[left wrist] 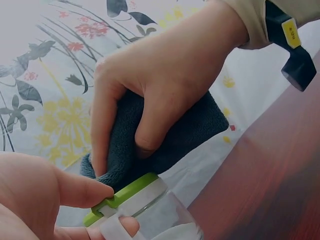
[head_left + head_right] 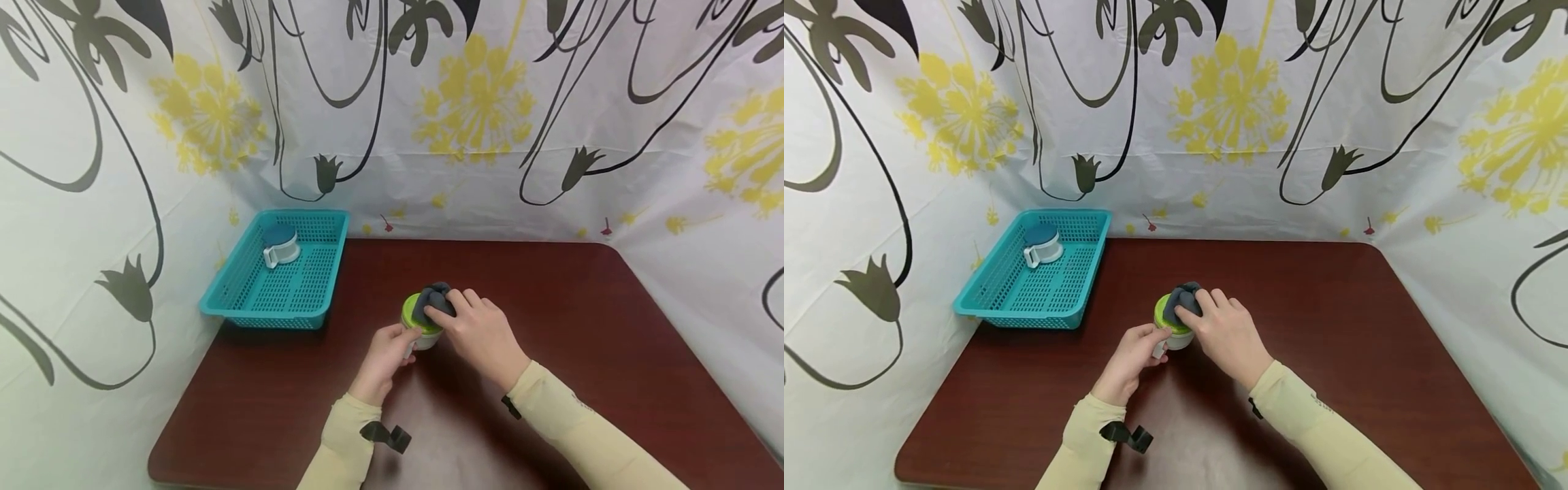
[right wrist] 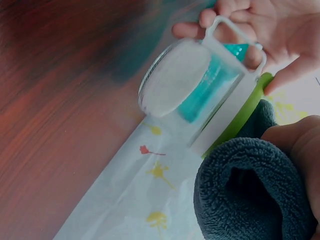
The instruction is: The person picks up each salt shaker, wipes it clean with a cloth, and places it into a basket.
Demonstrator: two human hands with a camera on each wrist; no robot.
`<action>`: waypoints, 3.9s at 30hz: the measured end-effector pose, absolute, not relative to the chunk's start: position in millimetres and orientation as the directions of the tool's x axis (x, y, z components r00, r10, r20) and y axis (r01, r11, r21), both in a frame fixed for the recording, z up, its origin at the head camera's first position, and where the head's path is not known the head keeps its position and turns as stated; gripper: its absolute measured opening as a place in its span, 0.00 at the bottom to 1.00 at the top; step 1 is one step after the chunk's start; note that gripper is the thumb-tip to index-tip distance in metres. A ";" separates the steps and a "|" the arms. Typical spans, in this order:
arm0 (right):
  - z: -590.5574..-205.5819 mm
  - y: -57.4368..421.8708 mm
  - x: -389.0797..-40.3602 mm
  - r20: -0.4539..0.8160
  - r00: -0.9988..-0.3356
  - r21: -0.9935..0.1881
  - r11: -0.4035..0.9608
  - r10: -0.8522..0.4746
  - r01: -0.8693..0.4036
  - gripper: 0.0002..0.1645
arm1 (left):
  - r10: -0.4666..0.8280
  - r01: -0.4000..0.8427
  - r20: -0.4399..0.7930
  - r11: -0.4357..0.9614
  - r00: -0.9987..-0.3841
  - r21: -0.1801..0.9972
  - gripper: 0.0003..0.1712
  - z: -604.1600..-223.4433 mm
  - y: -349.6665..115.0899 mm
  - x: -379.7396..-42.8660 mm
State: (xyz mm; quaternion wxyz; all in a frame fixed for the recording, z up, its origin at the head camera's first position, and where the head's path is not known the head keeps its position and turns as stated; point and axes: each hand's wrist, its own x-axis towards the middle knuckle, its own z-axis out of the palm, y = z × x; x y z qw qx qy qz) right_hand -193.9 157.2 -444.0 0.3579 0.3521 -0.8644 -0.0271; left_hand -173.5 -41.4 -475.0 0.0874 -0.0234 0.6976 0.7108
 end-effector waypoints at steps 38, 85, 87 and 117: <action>-435.2 148.8 -186.5 0.592 -0.488 0.288 0.733 -0.642 -0.616 0.26 | 0.155 -0.194 -0.191 -0.004 -0.969 0.981 0.17 -468.6 -43.2 -169.9; -441.4 152.6 -209.7 0.635 -0.572 0.089 0.785 -0.519 -0.613 0.28 | 0.211 -0.234 -0.218 -0.053 -0.953 0.971 0.14 -483.1 -33.1 -170.1; -441.1 151.3 -208.7 0.637 -0.573 0.067 0.778 -0.516 -0.625 0.28 | 0.215 -0.233 -0.218 -0.048 -0.952 0.971 0.14 -483.1 -32.6 -169.6; -440.9 130.2 -196.4 0.627 -0.535 0.117 0.747 -0.567 -0.654 0.31 | 0.167 -0.190 -0.182 -0.034 -0.969 0.981 0.08 -481.4 -30.1 -168.5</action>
